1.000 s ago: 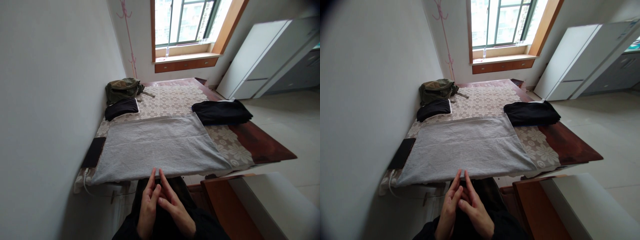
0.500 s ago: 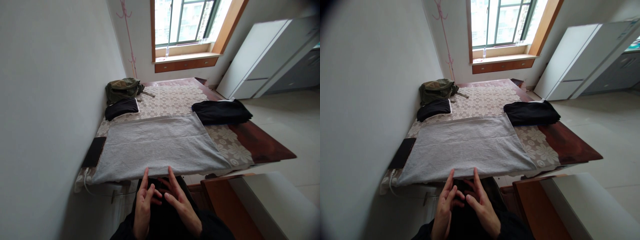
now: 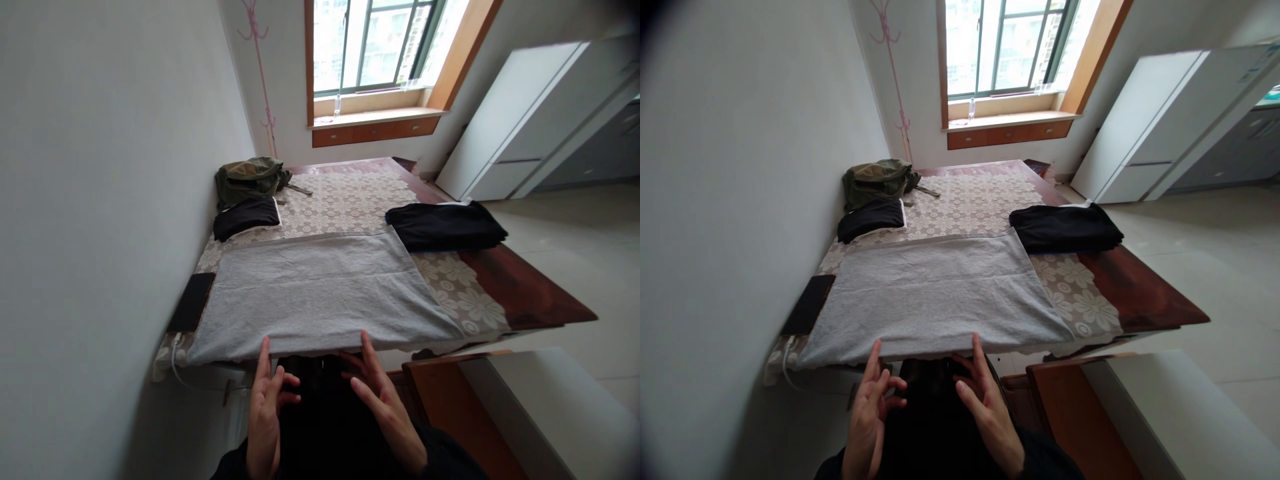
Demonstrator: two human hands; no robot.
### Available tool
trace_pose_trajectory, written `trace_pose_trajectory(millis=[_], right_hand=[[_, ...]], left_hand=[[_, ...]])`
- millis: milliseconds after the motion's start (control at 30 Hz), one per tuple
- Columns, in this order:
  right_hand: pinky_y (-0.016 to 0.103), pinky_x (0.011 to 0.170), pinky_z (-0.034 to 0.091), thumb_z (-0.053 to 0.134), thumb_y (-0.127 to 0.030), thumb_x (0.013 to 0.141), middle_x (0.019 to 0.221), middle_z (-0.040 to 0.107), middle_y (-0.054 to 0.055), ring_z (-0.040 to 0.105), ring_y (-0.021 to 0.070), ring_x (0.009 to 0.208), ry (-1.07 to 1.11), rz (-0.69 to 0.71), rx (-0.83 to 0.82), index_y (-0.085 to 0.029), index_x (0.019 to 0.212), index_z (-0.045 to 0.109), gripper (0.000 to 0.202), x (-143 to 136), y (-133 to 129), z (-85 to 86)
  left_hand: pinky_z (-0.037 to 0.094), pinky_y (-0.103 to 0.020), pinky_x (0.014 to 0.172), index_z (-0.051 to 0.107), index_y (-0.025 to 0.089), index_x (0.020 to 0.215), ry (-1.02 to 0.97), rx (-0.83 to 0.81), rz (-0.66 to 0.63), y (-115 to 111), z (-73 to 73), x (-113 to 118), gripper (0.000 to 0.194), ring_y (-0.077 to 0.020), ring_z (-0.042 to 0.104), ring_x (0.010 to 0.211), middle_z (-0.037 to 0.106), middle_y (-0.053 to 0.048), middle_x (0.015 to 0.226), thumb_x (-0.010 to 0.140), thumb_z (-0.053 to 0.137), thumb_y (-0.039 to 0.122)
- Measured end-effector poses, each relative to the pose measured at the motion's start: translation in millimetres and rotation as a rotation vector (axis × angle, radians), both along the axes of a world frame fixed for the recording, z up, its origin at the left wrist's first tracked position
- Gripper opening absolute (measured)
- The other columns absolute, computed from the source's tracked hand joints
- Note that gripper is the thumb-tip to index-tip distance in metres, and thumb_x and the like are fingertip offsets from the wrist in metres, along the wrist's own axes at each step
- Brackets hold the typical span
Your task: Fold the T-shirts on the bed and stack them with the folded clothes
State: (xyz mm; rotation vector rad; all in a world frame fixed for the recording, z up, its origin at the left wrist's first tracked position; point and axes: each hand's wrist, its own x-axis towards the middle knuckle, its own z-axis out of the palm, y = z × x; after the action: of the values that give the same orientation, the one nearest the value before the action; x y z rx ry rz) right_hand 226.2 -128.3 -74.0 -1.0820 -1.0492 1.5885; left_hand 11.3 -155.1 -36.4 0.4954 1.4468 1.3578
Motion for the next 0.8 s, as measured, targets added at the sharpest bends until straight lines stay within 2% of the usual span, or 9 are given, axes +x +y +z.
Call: trace_pose_trajectory(millis=[100,200,367,533,700,800], right_hand=[[0.057,0.119,0.038,0.068,-0.055,0.094,0.171,0.032,0.003,0.050,0.0319,0.144,-0.055,-0.051,-0.027,-0.043,0.167,0.014,0.091,10.7,1.3,-0.2],[0.056,0.121,0.036,0.067,-0.055,0.094,0.166,0.042,0.006,0.050,0.0309,0.144,-0.103,-0.102,-0.042,-0.041,0.167,0.011,0.093,23.7,3.3,-2.7],[0.050,0.114,0.048,0.070,-0.055,0.092,0.160,0.051,0.005,0.057,0.0304,0.139,-0.126,-0.238,-0.070,-0.040,0.167,0.013,0.095,48.8,9.4,-0.6],[0.046,0.105,0.056,0.071,-0.056,0.090,0.165,0.044,0.006,0.057,0.0324,0.137,-0.187,-0.316,-0.057,-0.040,0.167,0.017,0.096,71.1,14.3,4.2],[0.049,0.110,0.052,0.074,-0.056,0.087,0.171,0.033,0.003,0.058,0.0327,0.137,-0.235,-0.333,-0.042,-0.043,0.166,0.019,0.097,84.1,16.2,-1.3],[0.048,0.110,0.053,0.077,-0.055,0.084,0.170,0.034,0.004,0.059,0.0333,0.135,-0.242,-0.400,-0.051,-0.041,0.166,0.020,0.100,93.9,18.5,-4.3]], left_hand=[[0.055,-0.021,0.060,0.033,0.031,0.163,0.039,-0.013,0.053,-0.8,2.9,-9.7,0.096,-0.0159,0.067,0.079,0.067,-0.001,0.086,0.082,0.079,0.056],[0.054,-0.019,0.059,0.036,0.031,0.162,0.067,-0.005,0.109,-1.7,6.6,-19.2,0.095,-0.0161,0.067,0.081,0.067,-0.001,0.087,0.081,0.080,0.054],[0.053,-0.018,0.058,0.039,0.033,0.161,0.045,-0.005,0.201,-3.1,9.3,-38.2,0.096,-0.0145,0.068,0.079,0.068,0.000,0.091,0.078,0.083,0.051],[0.052,-0.017,0.056,0.039,0.033,0.160,0.026,0.000,0.251,-3.2,13.0,-53.2,0.099,-0.0135,0.069,0.078,0.069,-0.001,0.097,0.074,0.085,0.049],[0.051,-0.016,0.054,0.044,0.036,0.158,0.019,0.014,0.317,-2.8,14.1,-67.9,0.096,-0.0109,0.067,0.076,0.065,0.001,0.099,0.072,0.086,0.046],[0.050,-0.015,0.053,0.049,0.037,0.155,0.025,0.026,0.360,-3.1,13.1,-77.7,0.092,-0.0099,0.067,0.076,0.064,0.003,0.098,0.072,0.087,0.043]])
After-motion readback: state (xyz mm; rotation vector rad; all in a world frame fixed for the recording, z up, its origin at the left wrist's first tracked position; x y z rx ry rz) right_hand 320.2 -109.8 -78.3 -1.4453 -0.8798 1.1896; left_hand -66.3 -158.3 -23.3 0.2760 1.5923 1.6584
